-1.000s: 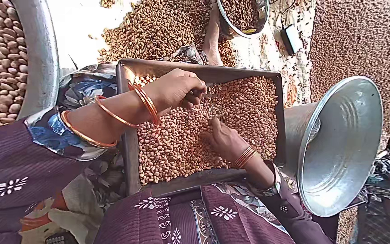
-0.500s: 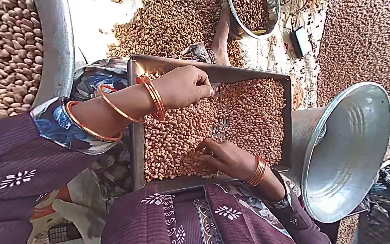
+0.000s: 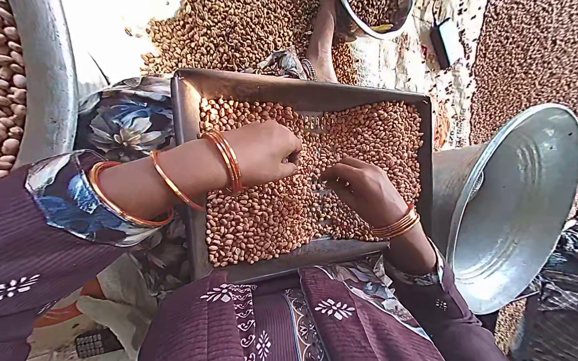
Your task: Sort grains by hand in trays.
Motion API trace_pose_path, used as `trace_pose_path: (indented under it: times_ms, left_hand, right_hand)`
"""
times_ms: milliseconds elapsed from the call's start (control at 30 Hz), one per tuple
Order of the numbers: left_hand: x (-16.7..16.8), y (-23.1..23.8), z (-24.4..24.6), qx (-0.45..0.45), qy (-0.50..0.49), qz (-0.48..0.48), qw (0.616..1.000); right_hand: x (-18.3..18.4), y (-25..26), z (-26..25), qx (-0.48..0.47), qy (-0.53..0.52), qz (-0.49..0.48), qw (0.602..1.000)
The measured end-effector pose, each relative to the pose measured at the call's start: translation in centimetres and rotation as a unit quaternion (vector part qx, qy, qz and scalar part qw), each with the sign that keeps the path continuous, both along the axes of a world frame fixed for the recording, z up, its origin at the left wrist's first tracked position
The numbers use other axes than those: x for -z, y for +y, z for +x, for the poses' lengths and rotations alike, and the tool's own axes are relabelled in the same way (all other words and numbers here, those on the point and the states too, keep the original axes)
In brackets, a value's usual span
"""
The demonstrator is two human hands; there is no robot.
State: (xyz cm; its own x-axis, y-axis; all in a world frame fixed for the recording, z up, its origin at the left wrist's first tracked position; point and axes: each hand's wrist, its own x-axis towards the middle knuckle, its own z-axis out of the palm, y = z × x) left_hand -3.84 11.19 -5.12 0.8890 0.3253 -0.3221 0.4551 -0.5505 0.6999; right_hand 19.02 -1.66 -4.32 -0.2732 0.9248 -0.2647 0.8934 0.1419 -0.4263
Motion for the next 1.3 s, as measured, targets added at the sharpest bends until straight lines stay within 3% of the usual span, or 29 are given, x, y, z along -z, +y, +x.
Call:
trace_pose_path:
  times_ms: [233,400,600,833,1300]
  left_hand:
    - [1.5,-1.5,0.1,0.051,-0.093,0.066,0.992]
    - [1.7,-1.8,0.1,0.067,-0.072,0.087,0.991]
    - [1.9,-2.0,0.0,0.069,-0.072,0.097,0.990]
    - [1.6,-1.8,0.2,0.063,-0.049,0.088,0.993]
    - [1.5,-1.4,0.2,0.041,-0.031,0.090,0.995]
  right_hand:
    - [0.0,-2.3,1.8,-0.026,-0.026,-0.020,0.999]
    - [-0.9,-3.4,2.7,0.000,-0.142,-0.030,0.989]
    - [-1.2,-5.1,2.1,-0.086,-0.028,-0.086,0.992]
    - [0.4,-6.9,1.4,-0.132,-0.113,0.005,0.985]
    - [0.8,-6.3,1.6,-0.167,-0.089,-0.019,0.982]
